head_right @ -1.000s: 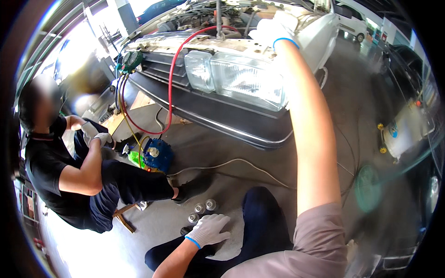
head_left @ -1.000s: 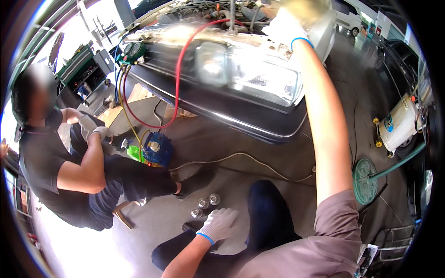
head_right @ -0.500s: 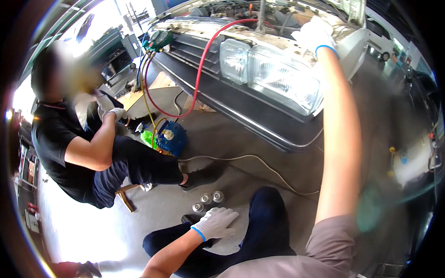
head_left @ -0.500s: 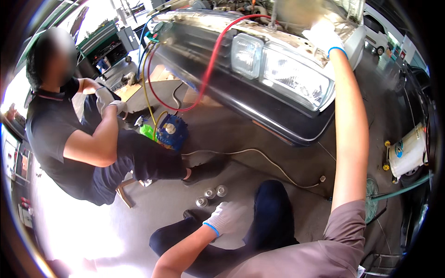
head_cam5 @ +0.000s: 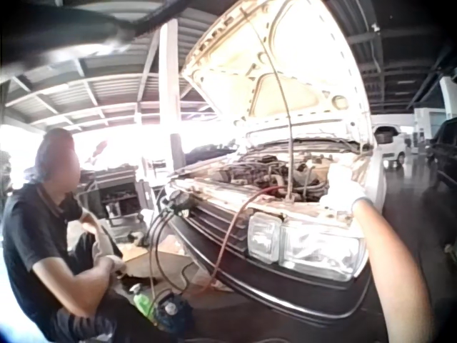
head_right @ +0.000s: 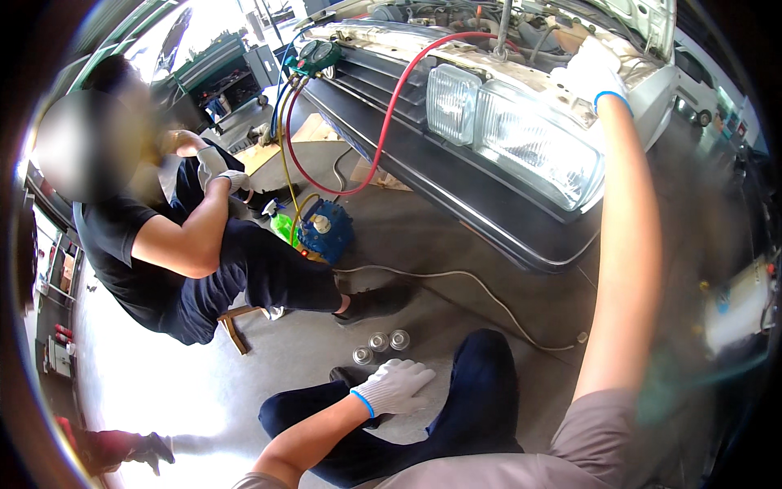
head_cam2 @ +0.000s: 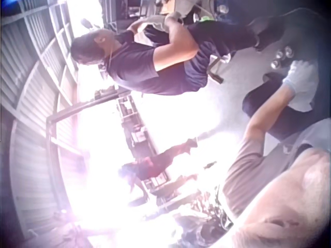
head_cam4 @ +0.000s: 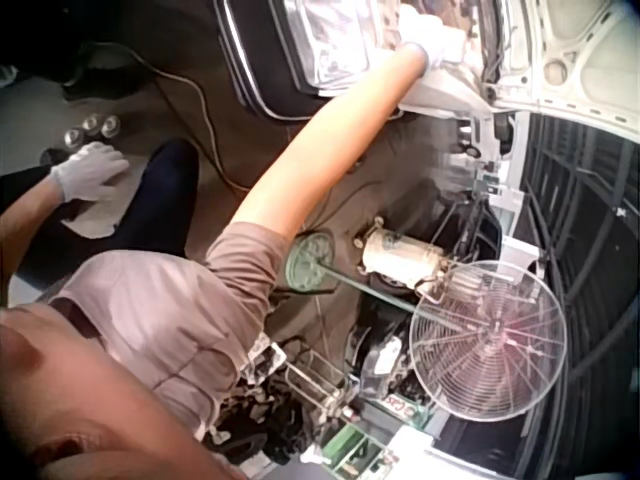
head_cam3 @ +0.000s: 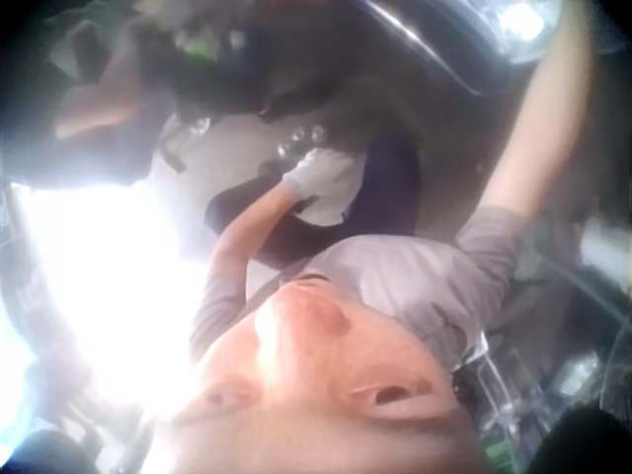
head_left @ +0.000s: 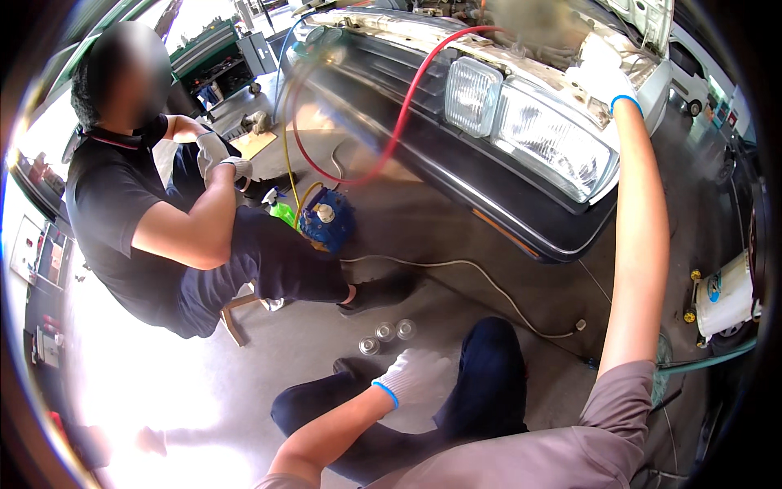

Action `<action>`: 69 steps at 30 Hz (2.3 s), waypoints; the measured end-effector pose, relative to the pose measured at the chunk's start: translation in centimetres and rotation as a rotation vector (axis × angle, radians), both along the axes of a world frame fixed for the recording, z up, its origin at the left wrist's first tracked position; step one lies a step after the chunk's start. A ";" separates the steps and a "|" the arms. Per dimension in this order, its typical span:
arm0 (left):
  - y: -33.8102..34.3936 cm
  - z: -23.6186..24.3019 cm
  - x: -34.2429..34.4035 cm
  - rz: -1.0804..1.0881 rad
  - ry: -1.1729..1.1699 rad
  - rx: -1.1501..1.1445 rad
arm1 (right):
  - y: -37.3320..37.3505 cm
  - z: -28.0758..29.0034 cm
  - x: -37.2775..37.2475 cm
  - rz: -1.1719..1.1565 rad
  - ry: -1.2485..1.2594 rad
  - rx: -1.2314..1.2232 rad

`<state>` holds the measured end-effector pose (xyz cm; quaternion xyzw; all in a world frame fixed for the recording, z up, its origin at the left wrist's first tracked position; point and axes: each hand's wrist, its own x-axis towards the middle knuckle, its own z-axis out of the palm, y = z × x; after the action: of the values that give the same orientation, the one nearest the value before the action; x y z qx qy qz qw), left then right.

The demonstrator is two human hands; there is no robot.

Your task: The person works with a colleague to service a car's air conditioning system by connecting hoses to the engine bay, monitoring a manifold gauge set, and wiping down parts of the front grille and headlights.

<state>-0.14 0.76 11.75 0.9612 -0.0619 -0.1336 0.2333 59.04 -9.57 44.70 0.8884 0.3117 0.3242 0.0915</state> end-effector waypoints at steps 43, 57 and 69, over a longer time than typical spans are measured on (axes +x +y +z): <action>-0.3 -0.5 -0.1 -0.033 0.042 0.028 | -0.6 0.1 -3.3 -0.044 0.128 0.051; -0.2 -0.6 -0.1 -0.041 0.038 0.021 | -0.6 0.7 -3.6 -0.030 0.232 0.058; -0.2 -0.5 0.4 -0.087 0.009 0.029 | -1.2 0.6 -2.8 -0.053 0.265 0.089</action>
<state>0.23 0.60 11.27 0.9602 -0.1006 -0.1488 0.2139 56.20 -10.82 45.30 0.9346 0.2828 0.2150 0.0185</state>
